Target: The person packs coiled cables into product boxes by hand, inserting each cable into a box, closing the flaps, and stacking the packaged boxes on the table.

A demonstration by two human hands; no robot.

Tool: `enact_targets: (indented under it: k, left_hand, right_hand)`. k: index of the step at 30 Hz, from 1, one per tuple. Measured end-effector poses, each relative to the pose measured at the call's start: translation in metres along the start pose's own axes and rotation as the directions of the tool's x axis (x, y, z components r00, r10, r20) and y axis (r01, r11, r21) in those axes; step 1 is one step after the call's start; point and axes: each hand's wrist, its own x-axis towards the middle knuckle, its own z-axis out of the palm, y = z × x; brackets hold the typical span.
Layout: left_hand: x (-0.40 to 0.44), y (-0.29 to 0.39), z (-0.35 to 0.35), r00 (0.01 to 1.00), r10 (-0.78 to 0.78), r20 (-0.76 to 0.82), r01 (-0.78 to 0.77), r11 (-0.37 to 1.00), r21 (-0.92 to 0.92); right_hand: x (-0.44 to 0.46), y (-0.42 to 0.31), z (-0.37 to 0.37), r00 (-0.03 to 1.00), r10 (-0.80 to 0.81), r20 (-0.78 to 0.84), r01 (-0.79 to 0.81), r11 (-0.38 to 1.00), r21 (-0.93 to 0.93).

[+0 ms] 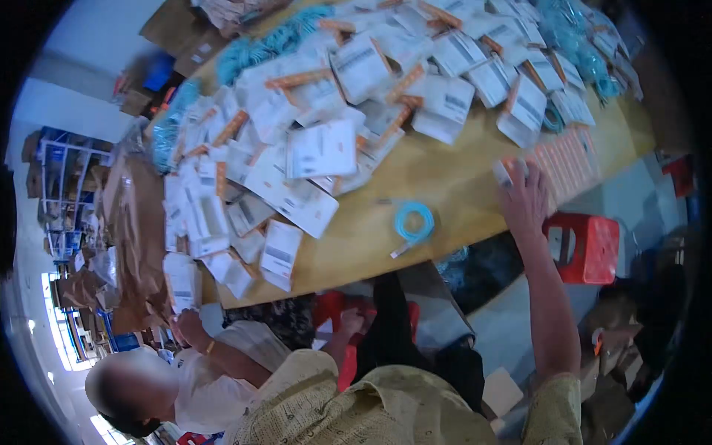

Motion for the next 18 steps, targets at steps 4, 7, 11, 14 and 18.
enact_targets:
  k: [4,7,11,14,18]
  left_hand:
    - [-0.04,-0.028,0.09,0.982,0.042,0.183,-0.041,0.999,-0.013]
    - [-0.049,-0.029,0.145,0.949,0.104,0.298,-0.095,0.994,-0.045]
    - [-0.028,-0.034,0.169,0.928,0.182,0.324,-0.164,0.983,-0.081]
    - [-0.002,-0.034,0.153,0.921,0.243,0.304,-0.234,0.97,-0.066]
    - [0.032,-0.031,0.122,0.897,0.343,0.279,-0.346,0.937,-0.042]
  right_hand:
    - [-0.019,-0.022,-0.066,1.0,0.016,0.013,-0.017,0.989,0.144]
    - [-0.078,-0.009,-0.093,0.997,0.01,0.074,-0.037,0.926,0.376]
    - [-0.22,-0.004,-0.106,0.84,0.1,0.533,-0.356,0.844,0.402]
    - [-0.322,-0.01,-0.113,0.552,0.175,0.816,-0.626,0.733,0.266]
    - [-0.385,-0.03,-0.119,0.429,0.144,0.892,-0.686,0.695,0.217]
